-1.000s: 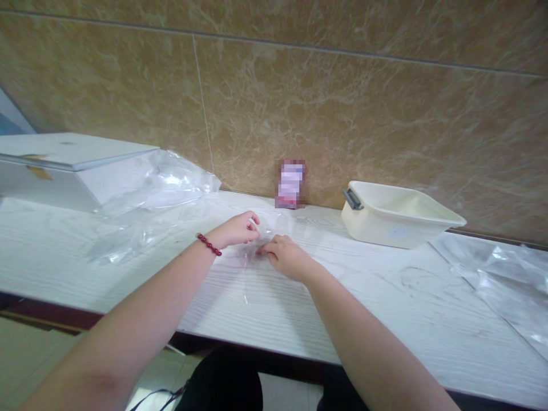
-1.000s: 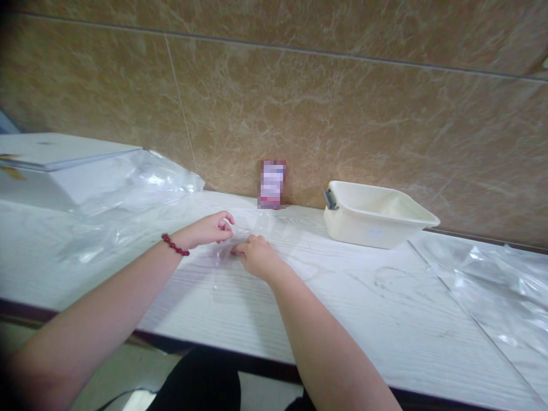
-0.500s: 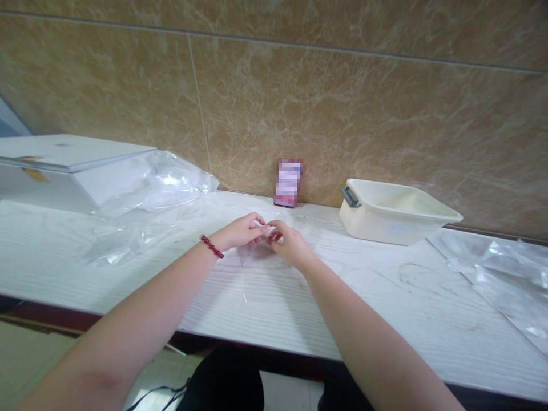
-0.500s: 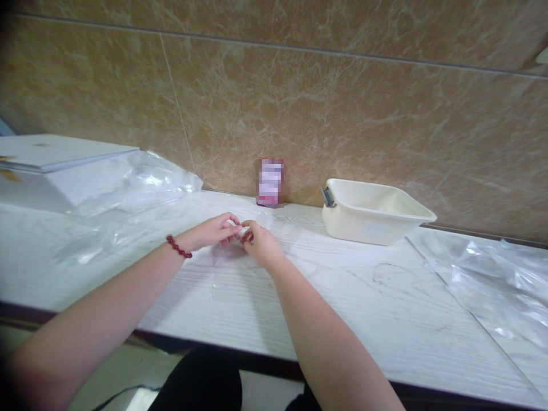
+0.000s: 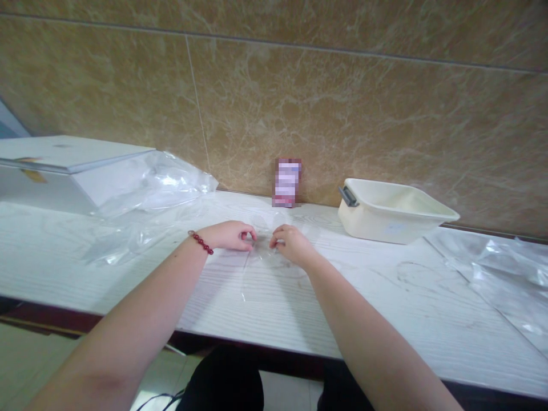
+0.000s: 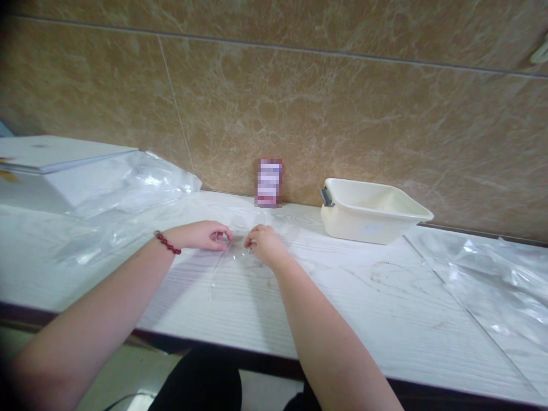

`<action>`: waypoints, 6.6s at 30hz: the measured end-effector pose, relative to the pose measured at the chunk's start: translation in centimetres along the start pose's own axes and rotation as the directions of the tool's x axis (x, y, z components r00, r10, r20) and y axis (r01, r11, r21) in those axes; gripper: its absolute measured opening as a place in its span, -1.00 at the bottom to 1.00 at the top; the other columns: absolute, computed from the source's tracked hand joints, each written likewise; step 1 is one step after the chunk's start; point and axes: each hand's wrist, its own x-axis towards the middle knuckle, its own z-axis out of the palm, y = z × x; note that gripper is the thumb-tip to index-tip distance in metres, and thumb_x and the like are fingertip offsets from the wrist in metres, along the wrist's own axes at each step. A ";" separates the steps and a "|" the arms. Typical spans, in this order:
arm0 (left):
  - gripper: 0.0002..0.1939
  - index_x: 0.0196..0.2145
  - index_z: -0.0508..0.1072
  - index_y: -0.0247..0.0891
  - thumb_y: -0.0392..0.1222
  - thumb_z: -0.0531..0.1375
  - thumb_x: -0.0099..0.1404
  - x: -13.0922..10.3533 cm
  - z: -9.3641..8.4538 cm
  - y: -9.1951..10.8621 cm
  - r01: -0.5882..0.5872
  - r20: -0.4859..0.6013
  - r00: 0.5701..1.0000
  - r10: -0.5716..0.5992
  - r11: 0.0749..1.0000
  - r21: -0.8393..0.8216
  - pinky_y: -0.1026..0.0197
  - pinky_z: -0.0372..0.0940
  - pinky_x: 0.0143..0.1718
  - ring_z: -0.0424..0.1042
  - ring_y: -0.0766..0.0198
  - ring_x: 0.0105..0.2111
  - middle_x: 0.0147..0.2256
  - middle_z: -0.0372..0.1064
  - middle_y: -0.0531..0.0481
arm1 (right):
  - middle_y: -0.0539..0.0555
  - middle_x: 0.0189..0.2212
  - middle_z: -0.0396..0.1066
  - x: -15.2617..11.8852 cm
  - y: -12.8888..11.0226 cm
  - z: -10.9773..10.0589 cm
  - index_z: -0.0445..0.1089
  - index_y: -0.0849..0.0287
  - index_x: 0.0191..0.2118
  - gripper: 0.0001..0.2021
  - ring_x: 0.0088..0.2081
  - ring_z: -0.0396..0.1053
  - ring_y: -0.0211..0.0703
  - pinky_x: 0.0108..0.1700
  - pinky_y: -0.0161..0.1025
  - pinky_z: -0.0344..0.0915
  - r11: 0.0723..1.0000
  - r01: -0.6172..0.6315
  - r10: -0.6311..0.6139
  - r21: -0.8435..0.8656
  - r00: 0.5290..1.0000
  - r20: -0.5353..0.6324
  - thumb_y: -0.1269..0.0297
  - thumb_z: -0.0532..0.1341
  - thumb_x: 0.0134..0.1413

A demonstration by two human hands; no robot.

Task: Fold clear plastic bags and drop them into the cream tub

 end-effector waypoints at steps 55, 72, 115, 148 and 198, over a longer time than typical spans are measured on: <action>-0.24 0.06 -0.01 0.08 0.30 0.01 -0.11 -1.9 0.0 2.3 0.230 0.212 0.941 -0.266 0.957 0.180 0.15 0.10 -0.24 0.28 0.10 -0.28 -0.15 0.22 -0.13 | -0.01 -0.06 0.13 -1.0 2.4 -2.2 0.36 -0.17 -0.24 -0.65 -0.07 0.05 -0.03 -0.07 -0.07 -0.05 0.949 -0.287 0.310 -0.134 0.928 0.205 -0.04 0.17 -0.27; -0.53 -0.02 0.18 -0.12 0.06 -0.19 0.18 0.3 1.5 1.3 0.364 -0.312 0.902 -0.299 0.915 0.173 0.16 0.10 -0.18 0.26 0.16 -0.20 -0.17 0.24 -0.11 | 0.08 -0.27 0.36 -1.3 5.9 -3.3 0.34 0.14 -0.21 -0.71 -0.20 0.26 -0.21 -0.16 -0.30 0.10 0.808 -0.562 0.507 -0.176 0.816 -0.276 0.27 -0.07 0.04; -0.47 0.04 0.09 -0.20 0.09 -0.14 0.18 2.0 3.8 1.9 -0.050 -0.250 0.964 0.088 0.987 0.151 0.12 -0.11 0.02 0.01 0.19 0.04 0.05 0.04 -0.14 | -0.04 -0.51 0.36 -1.3 4.7 -2.9 0.21 0.12 -0.21 -0.68 -0.42 0.28 -0.29 -0.41 -0.40 0.09 0.855 -0.518 0.510 0.021 0.834 -0.211 0.36 0.13 -0.22; -0.55 -0.04 0.22 -0.30 -0.05 -0.01 0.14 2.3 3.6 2.0 -0.186 -0.414 0.896 0.162 0.982 -0.019 0.22 0.11 -0.12 0.23 0.25 -0.17 -0.17 0.25 -0.12 | -0.09 -0.57 0.34 -1.1 5.4 -2.3 0.25 0.10 -0.31 -0.74 -0.51 0.26 -0.35 -0.47 -0.43 0.09 0.907 -0.409 0.421 0.098 0.872 -0.249 0.25 0.20 -0.26; -0.74 -0.56 0.30 -0.27 -0.04 0.02 0.09 7.9 4.4 6.2 0.060 -0.379 0.867 -0.324 0.823 -0.565 0.33 0.06 -0.58 0.25 0.37 -0.61 -0.60 0.30 0.03 | 0.16 -0.30 0.35 5.3 4.9 -5.6 -0.28 -0.01 0.15 -0.34 -0.30 0.32 -0.09 -0.36 -0.24 0.19 0.799 -0.518 0.509 -0.305 0.853 -0.115 0.44 -0.01 -0.09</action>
